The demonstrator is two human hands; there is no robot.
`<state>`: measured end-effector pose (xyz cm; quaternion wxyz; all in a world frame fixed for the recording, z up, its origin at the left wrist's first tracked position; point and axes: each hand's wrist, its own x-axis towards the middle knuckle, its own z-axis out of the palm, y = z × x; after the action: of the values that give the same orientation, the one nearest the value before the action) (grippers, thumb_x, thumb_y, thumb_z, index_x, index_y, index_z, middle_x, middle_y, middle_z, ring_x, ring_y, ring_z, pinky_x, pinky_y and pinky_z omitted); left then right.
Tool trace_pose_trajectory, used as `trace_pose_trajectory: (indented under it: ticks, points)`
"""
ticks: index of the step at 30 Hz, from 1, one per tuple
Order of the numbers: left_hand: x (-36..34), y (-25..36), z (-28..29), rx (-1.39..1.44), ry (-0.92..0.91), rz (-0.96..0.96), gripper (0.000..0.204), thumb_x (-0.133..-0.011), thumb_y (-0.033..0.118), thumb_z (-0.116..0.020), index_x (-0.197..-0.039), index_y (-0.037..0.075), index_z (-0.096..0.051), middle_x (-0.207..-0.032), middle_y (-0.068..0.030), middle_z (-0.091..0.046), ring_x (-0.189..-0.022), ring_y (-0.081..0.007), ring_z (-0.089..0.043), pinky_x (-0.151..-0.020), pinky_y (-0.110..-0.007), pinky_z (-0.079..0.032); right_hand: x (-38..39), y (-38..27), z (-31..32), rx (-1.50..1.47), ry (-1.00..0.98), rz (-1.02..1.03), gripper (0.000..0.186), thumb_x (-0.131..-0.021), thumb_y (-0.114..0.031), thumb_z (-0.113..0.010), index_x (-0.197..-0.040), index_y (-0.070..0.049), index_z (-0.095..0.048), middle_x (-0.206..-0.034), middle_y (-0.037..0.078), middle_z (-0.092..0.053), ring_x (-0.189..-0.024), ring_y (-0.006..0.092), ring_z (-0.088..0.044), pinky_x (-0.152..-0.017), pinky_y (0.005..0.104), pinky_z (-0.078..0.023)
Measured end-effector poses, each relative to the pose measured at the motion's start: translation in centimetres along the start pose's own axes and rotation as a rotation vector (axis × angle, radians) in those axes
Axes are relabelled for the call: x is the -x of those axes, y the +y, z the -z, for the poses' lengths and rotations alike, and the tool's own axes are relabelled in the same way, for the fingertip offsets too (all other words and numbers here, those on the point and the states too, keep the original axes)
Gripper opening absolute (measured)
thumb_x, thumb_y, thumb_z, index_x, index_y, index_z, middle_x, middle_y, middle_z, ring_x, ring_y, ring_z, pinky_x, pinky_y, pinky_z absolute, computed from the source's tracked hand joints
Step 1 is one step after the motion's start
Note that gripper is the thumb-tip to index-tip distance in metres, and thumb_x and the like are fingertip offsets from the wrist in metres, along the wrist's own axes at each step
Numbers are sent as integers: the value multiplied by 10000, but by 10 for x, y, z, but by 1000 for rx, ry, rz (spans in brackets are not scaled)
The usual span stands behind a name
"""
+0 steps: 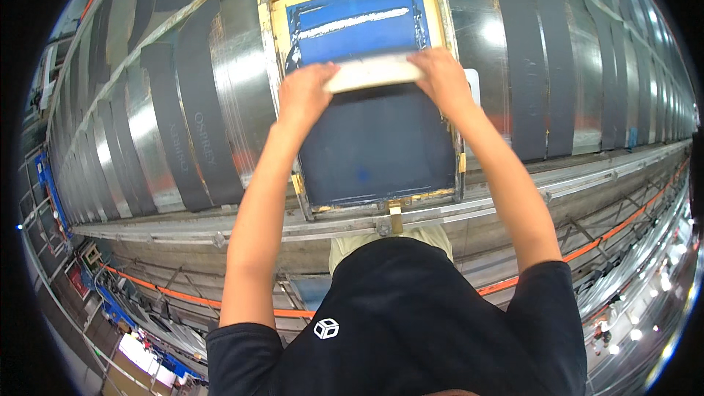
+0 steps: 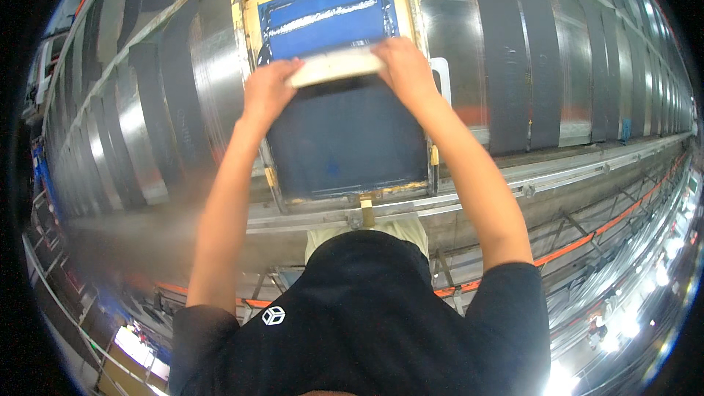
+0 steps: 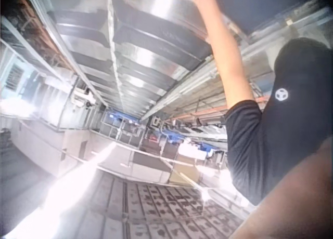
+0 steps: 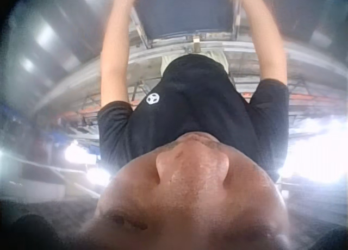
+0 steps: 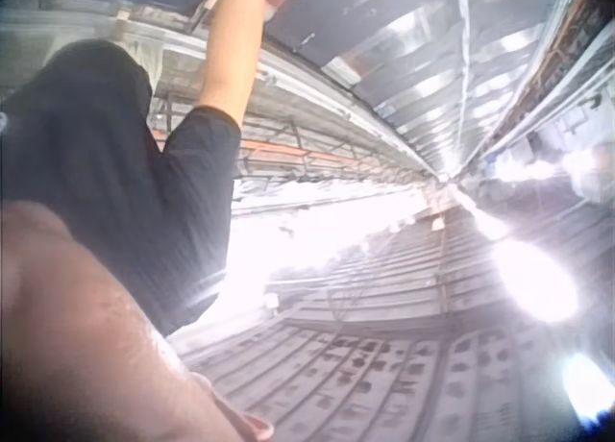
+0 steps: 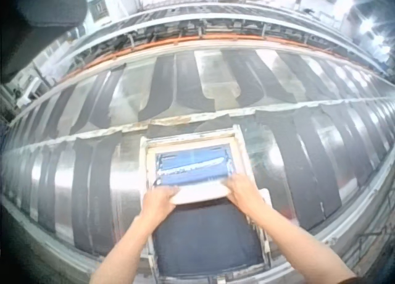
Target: The person uses a white squeegee to spread blue ink across a screen printing frame. They repeatedly pull the ink across the mesh and then lift the frame to reveal the printed design on a dark surface below.
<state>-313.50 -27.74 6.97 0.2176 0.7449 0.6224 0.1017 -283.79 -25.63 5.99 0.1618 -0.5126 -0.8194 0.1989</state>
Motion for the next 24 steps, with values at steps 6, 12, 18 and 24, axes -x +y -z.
trace_pose_trajectory:
  ticks: [6,12,18,24]
  points:
    - [140,31,-37,-4,-14,-38,519,-701,-14,-730,-1190,162,-740,-1259,-36,-721,-1172,-288,-679,-981,-434,-551,125,-58,11,-95,-138,-82,539,-627,46,-819,-1146,-40,-704,-1140,86,-676,-1096,301,-605,-954,399,-521]
    - [213,56,-56,-13,68,-54,446,-753,9,-736,-1171,161,-757,-1226,-50,-737,-1144,-288,-698,-938,-427,-559,186,-77,12,-93,-161,-58,591,-589,42,-822,-1164,-29,-701,-1162,87,-669,-1099,295,-606,-949,396,-528]
    - [160,37,-36,-7,30,-44,554,-796,-4,-694,-1321,172,-672,-1390,-20,-652,-1288,-289,-606,-1103,-465,-471,131,-54,13,-97,-72,1,524,-695,17,-784,-1205,-47,-685,-1228,136,-658,-1223,335,-589,-1047,422,-495]
    - [-6,-3,6,-73,102,14,459,-843,118,-732,-1269,289,-712,-1147,-67,-743,-997,-315,-714,-852,-422,-580,-25,20,0,26,88,140,407,-822,-67,-735,-1227,-81,-702,-1234,143,-699,-1118,343,-665,-974,419,-537]
